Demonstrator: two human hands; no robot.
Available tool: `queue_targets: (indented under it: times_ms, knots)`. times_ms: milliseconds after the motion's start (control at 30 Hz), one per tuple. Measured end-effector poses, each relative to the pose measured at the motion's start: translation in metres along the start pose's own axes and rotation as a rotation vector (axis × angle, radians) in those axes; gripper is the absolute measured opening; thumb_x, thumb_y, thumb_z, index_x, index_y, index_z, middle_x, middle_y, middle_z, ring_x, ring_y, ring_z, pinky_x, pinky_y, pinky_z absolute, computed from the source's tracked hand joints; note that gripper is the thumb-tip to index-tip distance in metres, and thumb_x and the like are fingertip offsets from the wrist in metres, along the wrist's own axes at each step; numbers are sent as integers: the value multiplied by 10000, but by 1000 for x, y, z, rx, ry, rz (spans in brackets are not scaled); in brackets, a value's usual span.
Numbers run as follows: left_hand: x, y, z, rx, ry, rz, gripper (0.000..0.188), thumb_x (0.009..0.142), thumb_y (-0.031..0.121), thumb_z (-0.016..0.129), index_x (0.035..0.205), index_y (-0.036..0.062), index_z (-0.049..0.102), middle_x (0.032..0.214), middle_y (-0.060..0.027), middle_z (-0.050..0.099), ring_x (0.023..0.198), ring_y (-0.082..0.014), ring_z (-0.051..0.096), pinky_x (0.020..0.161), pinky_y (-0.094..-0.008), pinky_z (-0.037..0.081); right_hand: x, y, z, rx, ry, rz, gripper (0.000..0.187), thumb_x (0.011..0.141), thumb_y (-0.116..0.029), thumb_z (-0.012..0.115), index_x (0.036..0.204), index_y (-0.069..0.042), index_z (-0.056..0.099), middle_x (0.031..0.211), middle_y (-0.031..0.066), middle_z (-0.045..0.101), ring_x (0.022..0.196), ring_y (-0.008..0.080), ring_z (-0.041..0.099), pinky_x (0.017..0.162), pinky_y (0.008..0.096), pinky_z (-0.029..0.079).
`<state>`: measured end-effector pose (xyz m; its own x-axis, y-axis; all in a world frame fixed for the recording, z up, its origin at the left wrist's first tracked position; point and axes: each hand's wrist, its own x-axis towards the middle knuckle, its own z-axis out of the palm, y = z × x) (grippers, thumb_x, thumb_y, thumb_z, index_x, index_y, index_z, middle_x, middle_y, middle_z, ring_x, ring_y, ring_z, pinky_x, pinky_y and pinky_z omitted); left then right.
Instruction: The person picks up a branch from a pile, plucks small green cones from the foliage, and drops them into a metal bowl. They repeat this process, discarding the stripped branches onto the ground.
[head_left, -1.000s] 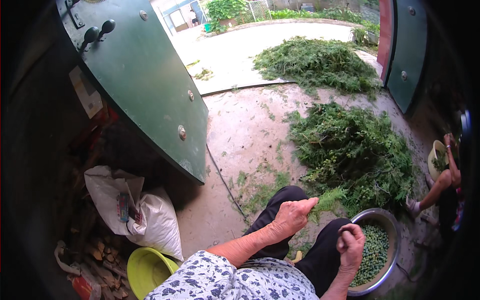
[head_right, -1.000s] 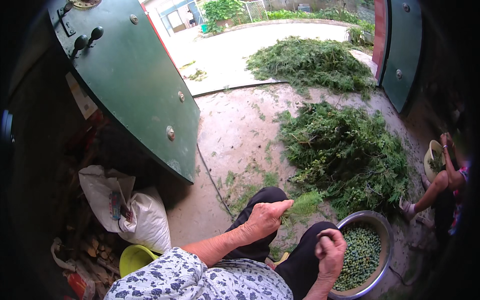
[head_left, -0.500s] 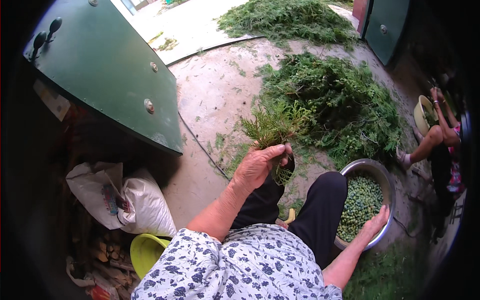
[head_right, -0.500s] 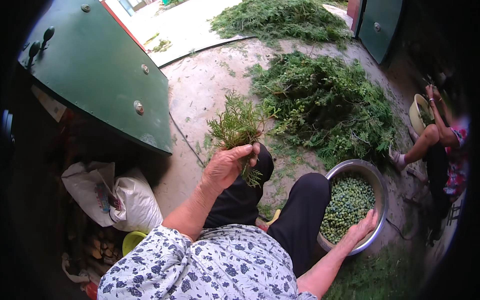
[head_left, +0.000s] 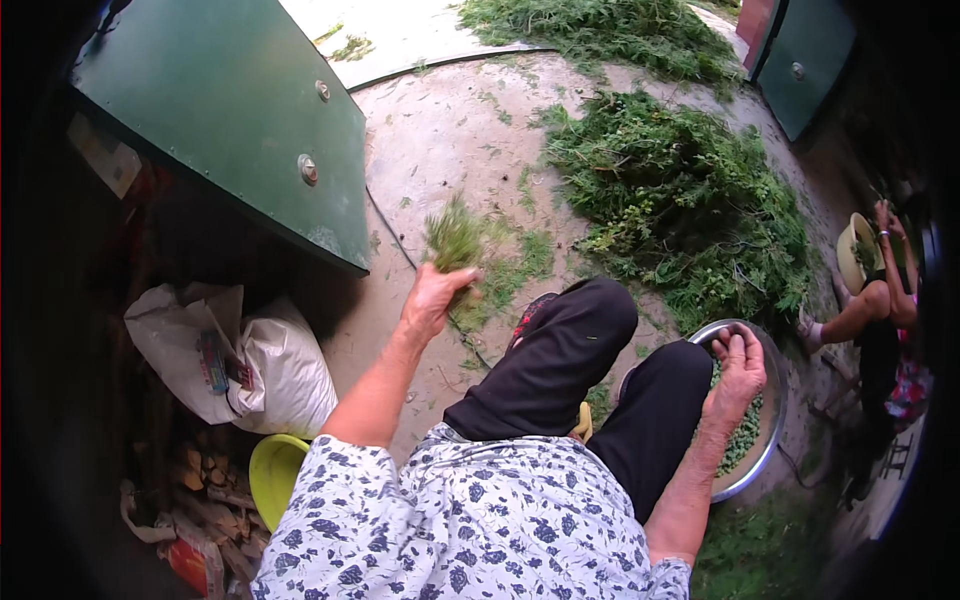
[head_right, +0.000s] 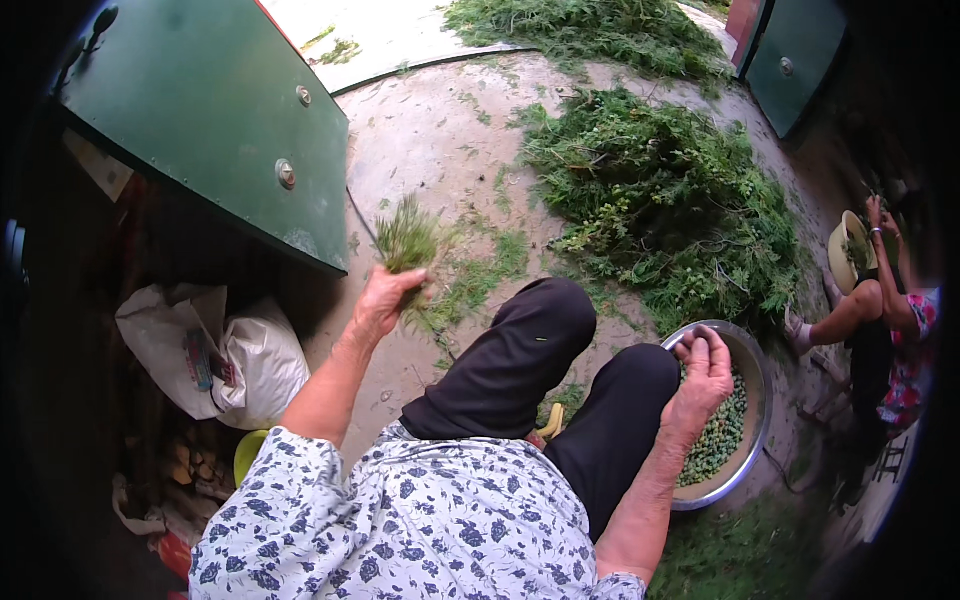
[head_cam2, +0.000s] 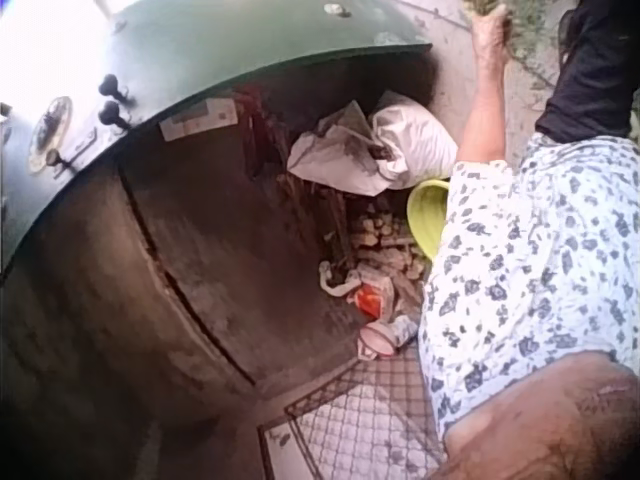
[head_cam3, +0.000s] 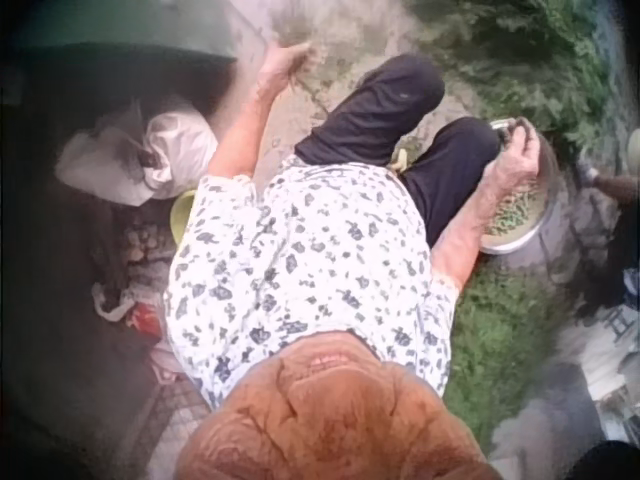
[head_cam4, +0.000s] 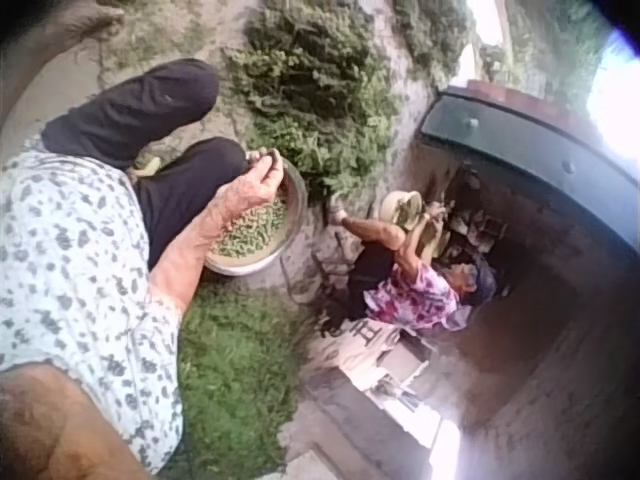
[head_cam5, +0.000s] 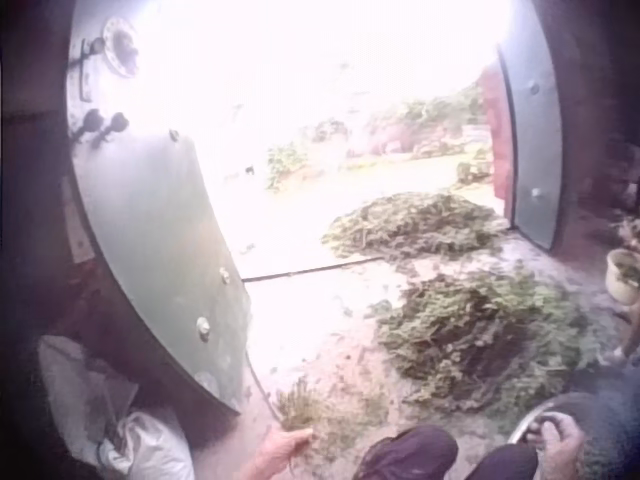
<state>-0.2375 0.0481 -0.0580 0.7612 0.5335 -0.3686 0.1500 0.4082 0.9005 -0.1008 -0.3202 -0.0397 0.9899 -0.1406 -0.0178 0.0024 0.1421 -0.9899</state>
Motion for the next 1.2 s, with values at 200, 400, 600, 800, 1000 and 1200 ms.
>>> queue_targets:
  times_ms: [200,400,600,800,1000,1200]
  knots:
    - [-61,-145,-139,331,110,-595,99,673,9,651,729,64,591,584,-45,560,391,-116,433,354,-285,331,-11,25,30,-219,-124,-67,143,895,-50,526,997,1,611,870,32,618,768,99,594,658,211,494]
    - [-101,-249,-190,323,119,-1058,81,739,70,677,757,70,598,586,-35,568,417,-157,495,317,-310,344,-12,20,34,-400,-103,-107,135,884,-27,508,959,7,615,818,22,608,687,67,551,628,188,455]
    - [106,16,-66,-331,53,223,652,829,267,620,1341,77,264,1317,-148,388,1248,-290,364,971,-466,355,-14,20,39,-529,-146,-252,119,865,8,503,944,21,591,890,52,564,719,120,572,592,232,473]
    - [101,247,55,-446,-317,811,320,893,224,548,1139,30,486,1068,-161,591,998,-279,574,894,-408,466,-13,24,39,-586,-123,-334,117,862,18,499,939,21,586,881,57,559,700,125,562,594,237,470]
    - [77,92,139,16,-413,362,242,844,159,629,1029,6,604,822,-114,673,671,-143,653,617,-283,556,-18,19,36,-487,-127,-252,108,866,11,505,936,17,586,892,56,563,734,131,593,605,234,483]
    - [63,35,201,-110,-384,62,272,847,128,607,1087,13,556,838,-117,667,656,-155,647,609,-277,540,-11,14,39,-140,6,-119,119,873,-15,520,946,10,611,820,49,595,693,119,601,606,240,508]
